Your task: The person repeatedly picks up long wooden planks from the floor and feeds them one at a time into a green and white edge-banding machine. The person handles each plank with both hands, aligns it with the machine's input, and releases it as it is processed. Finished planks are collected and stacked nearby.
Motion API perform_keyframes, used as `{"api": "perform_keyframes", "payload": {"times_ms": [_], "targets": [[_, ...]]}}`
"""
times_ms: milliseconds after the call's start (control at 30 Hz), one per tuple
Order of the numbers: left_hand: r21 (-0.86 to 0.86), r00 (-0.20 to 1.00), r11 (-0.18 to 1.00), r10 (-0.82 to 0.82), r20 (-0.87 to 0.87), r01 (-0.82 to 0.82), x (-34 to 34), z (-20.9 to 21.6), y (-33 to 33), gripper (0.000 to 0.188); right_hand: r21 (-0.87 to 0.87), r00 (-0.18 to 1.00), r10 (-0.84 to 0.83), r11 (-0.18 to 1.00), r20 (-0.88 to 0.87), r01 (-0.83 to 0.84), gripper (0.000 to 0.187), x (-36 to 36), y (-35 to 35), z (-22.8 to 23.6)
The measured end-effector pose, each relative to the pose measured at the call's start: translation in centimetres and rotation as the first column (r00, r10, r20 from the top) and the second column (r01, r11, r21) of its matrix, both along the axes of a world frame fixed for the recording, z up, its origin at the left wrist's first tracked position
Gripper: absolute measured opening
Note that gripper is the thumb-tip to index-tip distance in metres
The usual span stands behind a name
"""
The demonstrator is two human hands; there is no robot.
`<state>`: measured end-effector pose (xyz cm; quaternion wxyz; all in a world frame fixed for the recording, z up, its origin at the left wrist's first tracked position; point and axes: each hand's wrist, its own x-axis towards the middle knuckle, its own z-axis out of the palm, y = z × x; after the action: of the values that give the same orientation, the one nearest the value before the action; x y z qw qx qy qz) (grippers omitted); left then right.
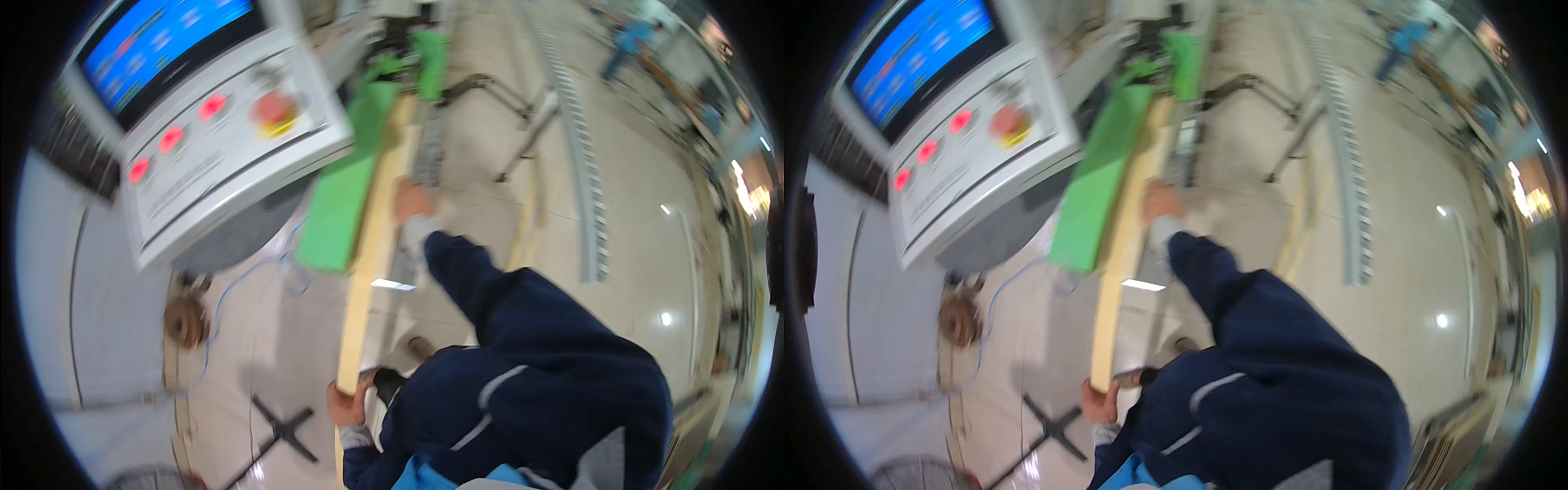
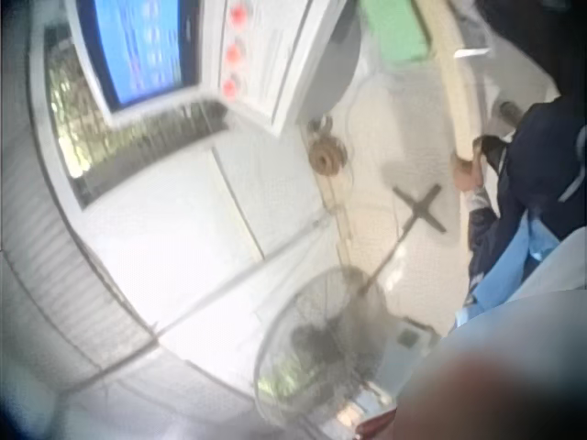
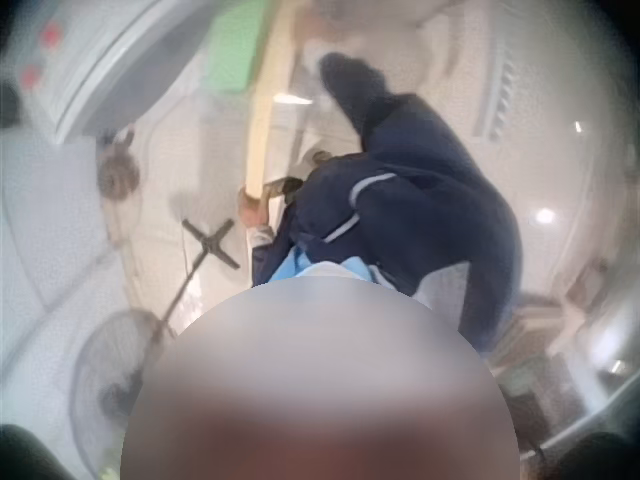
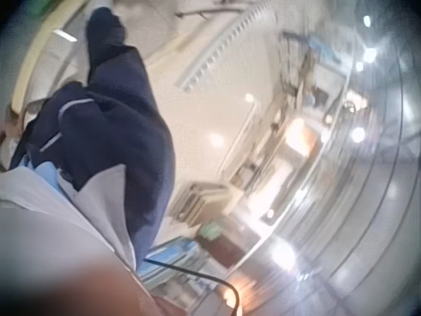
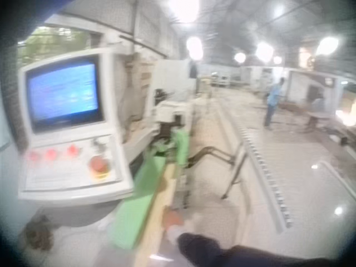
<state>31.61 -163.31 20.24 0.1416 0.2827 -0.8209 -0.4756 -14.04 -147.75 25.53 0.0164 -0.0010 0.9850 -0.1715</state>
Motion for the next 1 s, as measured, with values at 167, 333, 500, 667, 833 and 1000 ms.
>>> {"api": "perform_keyframes", "payload": {"times_ms": [167,333,500,667,833,1000], "targets": [[-0.23,0.958,0.958,-0.105,0.268,0.169,-2.4,0.4,0.1,0.069,-0.262,0.997,-0.08,0.962,-0.002,0.077,0.037,0.4,0.1,0.8],[-0.273,0.952,0.938,-0.137,0.275,0.214,-3.1,1.4,0.0,0.069,-0.343,0.981,-0.185,0.919,0.063,0.195,0.035,1.3,0.1,2.5],[-0.323,0.937,0.92,-0.11,0.331,0.222,-3.6,2.2,0.5,0.067,-0.304,0.989,-0.15,0.941,0.018,0.148,0.026,1.7,0.4,3.2],[-0.309,0.942,0.927,-0.11,0.317,0.212,-2.8,2.9,0.7,0.064,-0.34,0.986,-0.166,0.928,-0.007,0.153,0.034,1.9,0.4,2.9],[-0.219,0.945,0.961,-0.096,0.313,0.17,-1.7,2.7,0.5,0.058,-0.315,0.979,-0.192,0.927,0.064,0.202,0.027,0.9,0.0,2.1],[-0.306,0.946,0.946,-0.007,0.323,0.111,-0.9,2.3,0.6,0.057,-0.274,0.994,-0.104,0.958,-0.044,0.088,0.03,0.9,-0.1,1.2]]}}
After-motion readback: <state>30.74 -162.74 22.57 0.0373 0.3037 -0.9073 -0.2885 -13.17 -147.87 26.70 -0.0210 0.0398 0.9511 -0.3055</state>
